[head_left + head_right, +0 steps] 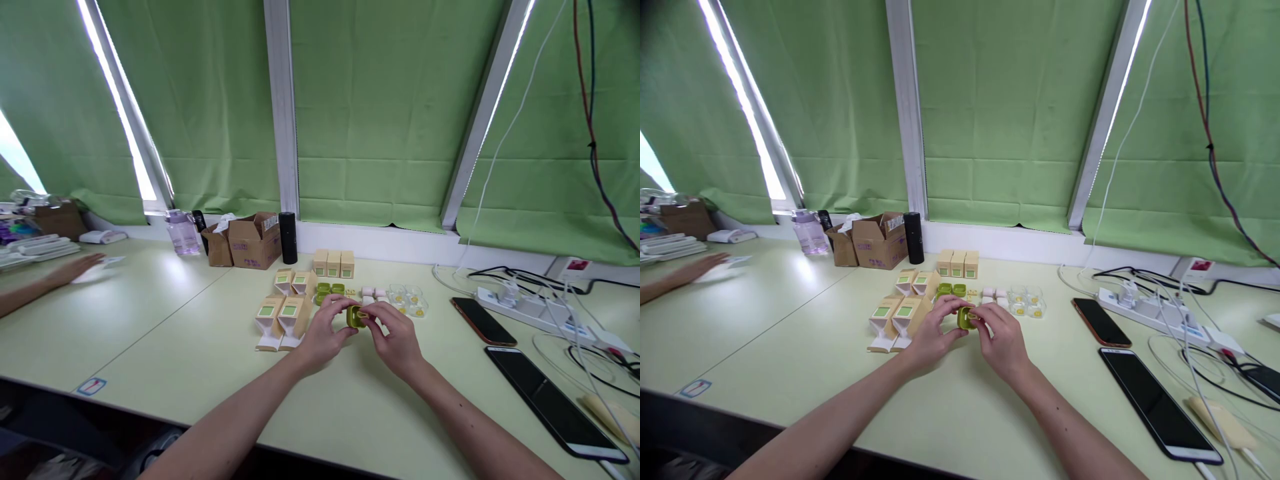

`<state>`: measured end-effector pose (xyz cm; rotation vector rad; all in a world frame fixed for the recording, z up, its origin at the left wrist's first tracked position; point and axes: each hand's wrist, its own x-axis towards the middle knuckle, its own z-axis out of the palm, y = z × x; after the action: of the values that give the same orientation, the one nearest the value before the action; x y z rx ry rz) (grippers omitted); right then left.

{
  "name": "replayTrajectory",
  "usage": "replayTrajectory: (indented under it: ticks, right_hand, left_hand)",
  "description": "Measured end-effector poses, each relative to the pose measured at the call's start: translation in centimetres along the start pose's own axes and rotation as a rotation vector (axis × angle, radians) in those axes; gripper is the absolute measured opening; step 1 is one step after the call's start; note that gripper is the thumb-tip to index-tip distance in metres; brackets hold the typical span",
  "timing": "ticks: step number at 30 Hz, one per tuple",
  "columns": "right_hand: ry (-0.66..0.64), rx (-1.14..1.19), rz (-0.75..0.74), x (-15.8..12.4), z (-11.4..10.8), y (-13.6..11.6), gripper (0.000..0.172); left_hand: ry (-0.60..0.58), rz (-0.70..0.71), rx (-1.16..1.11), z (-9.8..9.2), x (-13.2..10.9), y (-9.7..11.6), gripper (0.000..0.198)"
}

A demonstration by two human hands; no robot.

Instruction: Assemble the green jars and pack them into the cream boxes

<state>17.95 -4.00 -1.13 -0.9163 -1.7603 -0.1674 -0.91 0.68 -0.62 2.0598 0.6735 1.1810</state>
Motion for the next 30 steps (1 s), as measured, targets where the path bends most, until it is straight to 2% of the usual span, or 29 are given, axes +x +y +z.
replayTrajectory:
  ticks: [4,8,30]
  right_hand:
    - [-0.020,-0.231,-0.092,0.09,-0.31,0.28,0.017]
    - [-0.027,-0.324,-0.165,0.20,-0.44,0.39,0.014]
    - [-0.042,-0.305,-0.216,0.06,0.04,0.48,0.018]
  left_hand:
    - [-0.013,0.044,0.002,0.05,-0.01,-0.15,0.049]
    - [-0.016,0.063,0.001,0.05,0.02,-0.06,0.049]
    - [-0.049,0.101,0.037,0.01,-0.26,-0.22,0.049]
